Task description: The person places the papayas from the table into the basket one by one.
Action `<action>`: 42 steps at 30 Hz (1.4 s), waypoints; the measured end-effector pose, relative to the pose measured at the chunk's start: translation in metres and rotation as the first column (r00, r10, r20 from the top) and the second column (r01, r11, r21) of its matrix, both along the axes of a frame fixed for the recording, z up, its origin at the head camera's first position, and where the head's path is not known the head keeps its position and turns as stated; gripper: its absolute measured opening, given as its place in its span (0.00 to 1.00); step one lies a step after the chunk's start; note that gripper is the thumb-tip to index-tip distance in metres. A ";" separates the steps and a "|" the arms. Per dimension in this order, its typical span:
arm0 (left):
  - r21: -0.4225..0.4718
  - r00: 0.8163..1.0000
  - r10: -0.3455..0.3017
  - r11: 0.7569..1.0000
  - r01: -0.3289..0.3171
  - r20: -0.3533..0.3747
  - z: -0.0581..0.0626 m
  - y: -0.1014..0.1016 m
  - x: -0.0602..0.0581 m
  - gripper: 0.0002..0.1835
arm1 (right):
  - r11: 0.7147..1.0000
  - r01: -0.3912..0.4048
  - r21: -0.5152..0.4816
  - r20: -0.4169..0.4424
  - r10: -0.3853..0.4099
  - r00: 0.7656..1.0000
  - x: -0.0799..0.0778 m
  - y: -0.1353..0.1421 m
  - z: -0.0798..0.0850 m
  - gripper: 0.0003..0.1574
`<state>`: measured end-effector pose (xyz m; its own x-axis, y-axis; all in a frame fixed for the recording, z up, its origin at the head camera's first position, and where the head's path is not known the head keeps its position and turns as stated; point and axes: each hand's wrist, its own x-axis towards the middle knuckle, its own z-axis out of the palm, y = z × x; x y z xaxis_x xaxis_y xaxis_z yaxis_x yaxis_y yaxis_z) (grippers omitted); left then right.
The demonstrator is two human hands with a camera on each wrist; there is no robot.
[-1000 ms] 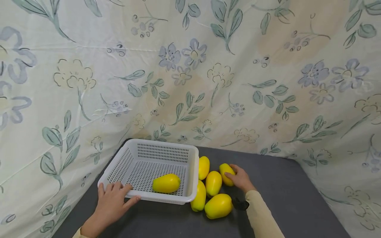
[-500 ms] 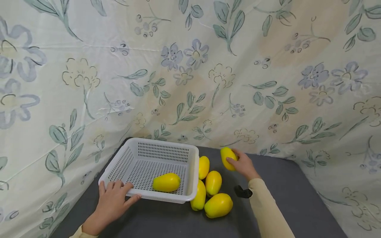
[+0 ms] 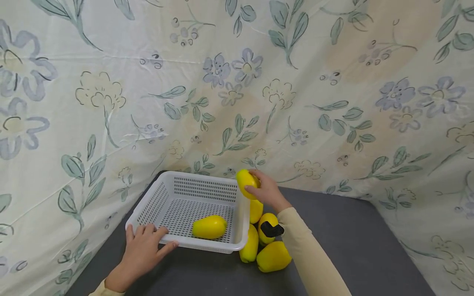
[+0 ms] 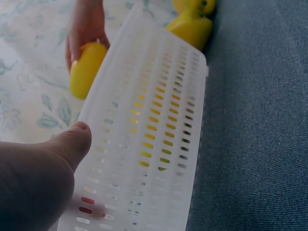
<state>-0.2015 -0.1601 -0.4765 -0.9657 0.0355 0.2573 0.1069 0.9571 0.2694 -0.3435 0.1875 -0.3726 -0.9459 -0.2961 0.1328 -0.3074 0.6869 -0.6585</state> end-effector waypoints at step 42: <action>-0.016 0.998 -0.002 1.000 0.001 -0.066 -0.001 0.001 0.003 0.27 | 0.949 -0.226 0.221 0.227 0.175 0.958 -0.002 -0.098 -0.063 0.30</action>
<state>-0.1984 -0.1589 -0.4772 -0.9467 0.0412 0.3195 0.1249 0.9611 0.2464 -0.3459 0.0892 -0.4353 -0.8626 -0.4817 -0.1546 -0.3331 0.7708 -0.5430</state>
